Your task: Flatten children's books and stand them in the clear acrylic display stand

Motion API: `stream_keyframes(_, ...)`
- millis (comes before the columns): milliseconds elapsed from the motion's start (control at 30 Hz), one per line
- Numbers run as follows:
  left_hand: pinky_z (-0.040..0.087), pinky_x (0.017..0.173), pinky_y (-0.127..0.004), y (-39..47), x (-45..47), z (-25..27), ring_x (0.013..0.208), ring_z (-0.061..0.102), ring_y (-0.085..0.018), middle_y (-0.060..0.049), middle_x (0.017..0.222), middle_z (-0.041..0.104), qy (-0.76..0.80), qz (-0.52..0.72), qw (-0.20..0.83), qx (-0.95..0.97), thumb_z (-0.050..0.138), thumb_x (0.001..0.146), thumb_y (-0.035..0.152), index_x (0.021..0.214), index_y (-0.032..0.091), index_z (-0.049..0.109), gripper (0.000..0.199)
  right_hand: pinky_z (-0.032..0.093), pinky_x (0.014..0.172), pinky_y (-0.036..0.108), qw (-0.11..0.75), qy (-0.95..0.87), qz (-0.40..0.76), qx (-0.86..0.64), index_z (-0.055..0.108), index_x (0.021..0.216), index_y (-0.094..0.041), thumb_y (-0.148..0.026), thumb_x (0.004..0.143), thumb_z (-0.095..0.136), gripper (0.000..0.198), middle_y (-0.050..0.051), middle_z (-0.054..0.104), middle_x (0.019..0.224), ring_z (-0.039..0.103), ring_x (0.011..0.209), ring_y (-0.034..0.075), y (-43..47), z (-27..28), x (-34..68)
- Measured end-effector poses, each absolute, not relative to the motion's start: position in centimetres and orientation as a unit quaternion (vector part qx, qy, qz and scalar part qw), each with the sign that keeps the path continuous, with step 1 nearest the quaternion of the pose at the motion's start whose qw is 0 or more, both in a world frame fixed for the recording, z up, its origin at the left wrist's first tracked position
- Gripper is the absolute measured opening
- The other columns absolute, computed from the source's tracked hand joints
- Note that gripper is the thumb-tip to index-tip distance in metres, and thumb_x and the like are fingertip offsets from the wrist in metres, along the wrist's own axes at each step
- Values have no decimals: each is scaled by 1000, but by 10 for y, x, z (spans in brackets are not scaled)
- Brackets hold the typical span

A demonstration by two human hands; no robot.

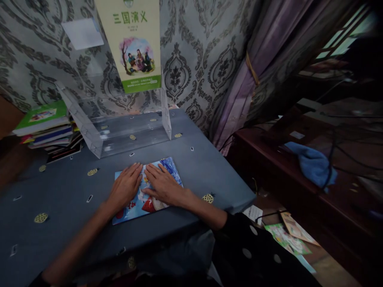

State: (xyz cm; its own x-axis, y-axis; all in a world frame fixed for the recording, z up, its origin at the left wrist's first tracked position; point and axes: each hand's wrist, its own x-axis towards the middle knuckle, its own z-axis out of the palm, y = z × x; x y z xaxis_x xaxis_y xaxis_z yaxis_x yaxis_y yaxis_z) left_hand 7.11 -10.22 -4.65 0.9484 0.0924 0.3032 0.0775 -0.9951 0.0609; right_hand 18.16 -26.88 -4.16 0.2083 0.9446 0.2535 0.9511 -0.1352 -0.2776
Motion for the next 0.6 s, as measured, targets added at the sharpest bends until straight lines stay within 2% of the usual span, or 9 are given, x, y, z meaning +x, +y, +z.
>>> stream_keyframes(367, 44, 112, -45, -110, 85, -49, 133, 55, -26, -14, 142, 59, 19, 145, 24, 989, 32, 103, 30, 137, 12, 56, 45, 34, 119, 51, 207, -603, -25, -770, 51, 139, -6, -46, 99, 51, 57, 22, 52, 146, 41, 144, 30, -281, -42, 190)
stream_keyframes(600, 43, 113, -44, -115, 93, -50, 134, 54, -24, -13, 143, 58, 9, 137, 17, 990, 34, 103, 30, 139, 15, 54, 44, 31, 121, 49, 208, -578, -25, -788, 52, 138, -3, -42, 100, 51, 55, 24, 52, 146, 41, 143, 30, -288, -38, 193)
